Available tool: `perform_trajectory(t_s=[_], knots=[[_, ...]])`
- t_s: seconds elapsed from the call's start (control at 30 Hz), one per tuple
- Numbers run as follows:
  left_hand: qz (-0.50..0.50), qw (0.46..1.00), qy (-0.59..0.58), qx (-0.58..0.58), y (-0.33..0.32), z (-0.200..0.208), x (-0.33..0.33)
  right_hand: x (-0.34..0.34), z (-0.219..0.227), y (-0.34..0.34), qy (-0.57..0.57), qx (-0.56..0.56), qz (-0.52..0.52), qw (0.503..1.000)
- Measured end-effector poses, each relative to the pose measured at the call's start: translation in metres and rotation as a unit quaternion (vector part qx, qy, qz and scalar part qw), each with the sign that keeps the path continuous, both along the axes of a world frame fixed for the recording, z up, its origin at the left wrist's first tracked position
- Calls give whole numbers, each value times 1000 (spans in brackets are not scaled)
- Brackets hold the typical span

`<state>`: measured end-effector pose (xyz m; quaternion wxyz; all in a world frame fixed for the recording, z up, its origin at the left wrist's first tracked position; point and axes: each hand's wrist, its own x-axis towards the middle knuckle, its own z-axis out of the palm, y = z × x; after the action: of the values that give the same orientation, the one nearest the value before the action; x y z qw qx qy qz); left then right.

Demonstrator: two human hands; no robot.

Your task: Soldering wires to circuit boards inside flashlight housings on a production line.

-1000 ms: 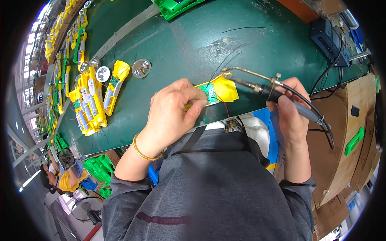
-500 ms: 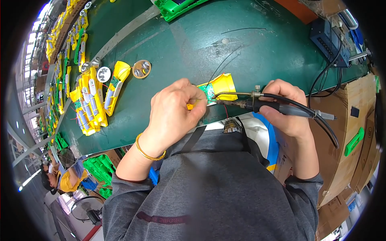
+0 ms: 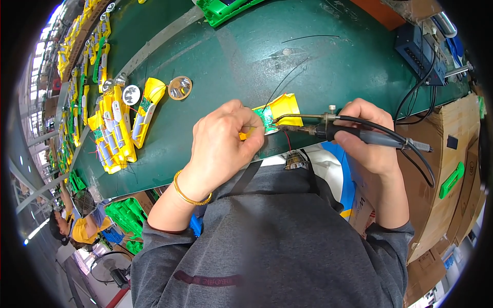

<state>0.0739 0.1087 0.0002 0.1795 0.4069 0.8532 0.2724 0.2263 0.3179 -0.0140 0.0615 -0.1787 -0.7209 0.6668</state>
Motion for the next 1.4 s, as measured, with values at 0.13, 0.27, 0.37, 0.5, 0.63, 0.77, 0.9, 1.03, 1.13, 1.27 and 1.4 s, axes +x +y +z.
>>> perform_trajectory(t_s=[0.13,0.27,0.37,0.5,0.63,0.77,0.9,1.03,1.13,1.27,1.4], knots=[[0,1000,-6,-3,3,1,-5,4,1,8,11,-83,-9,996],[-22,1000,6,-10,1,9,-6,2,4,7,57,-145,-85,984],[-55,997,60,1,4,18,-6,0,0,7,121,-210,-154,958],[-80,992,83,-50,7,35,0,2,-13,13,203,-294,-258,898],[-58,984,131,101,29,29,-56,9,-19,16,247,-304,-320,862],[94,945,288,121,93,2,-130,-3,-9,10,231,-324,-301,867],[56,951,304,-25,117,-21,-170,-10,-6,9,229,-304,-294,877],[10,948,300,110,102,-2,-167,2,-5,21,245,-312,-309,865],[-23,939,300,167,82,-11,-147,10,-9,22,260,-323,-319,852],[-34,900,374,222,53,-9,-122,17,-10,17,246,-340,-336,844],[-144,929,320,117,2,-18,-89,22,-15,19,250,-352,-336,837]])
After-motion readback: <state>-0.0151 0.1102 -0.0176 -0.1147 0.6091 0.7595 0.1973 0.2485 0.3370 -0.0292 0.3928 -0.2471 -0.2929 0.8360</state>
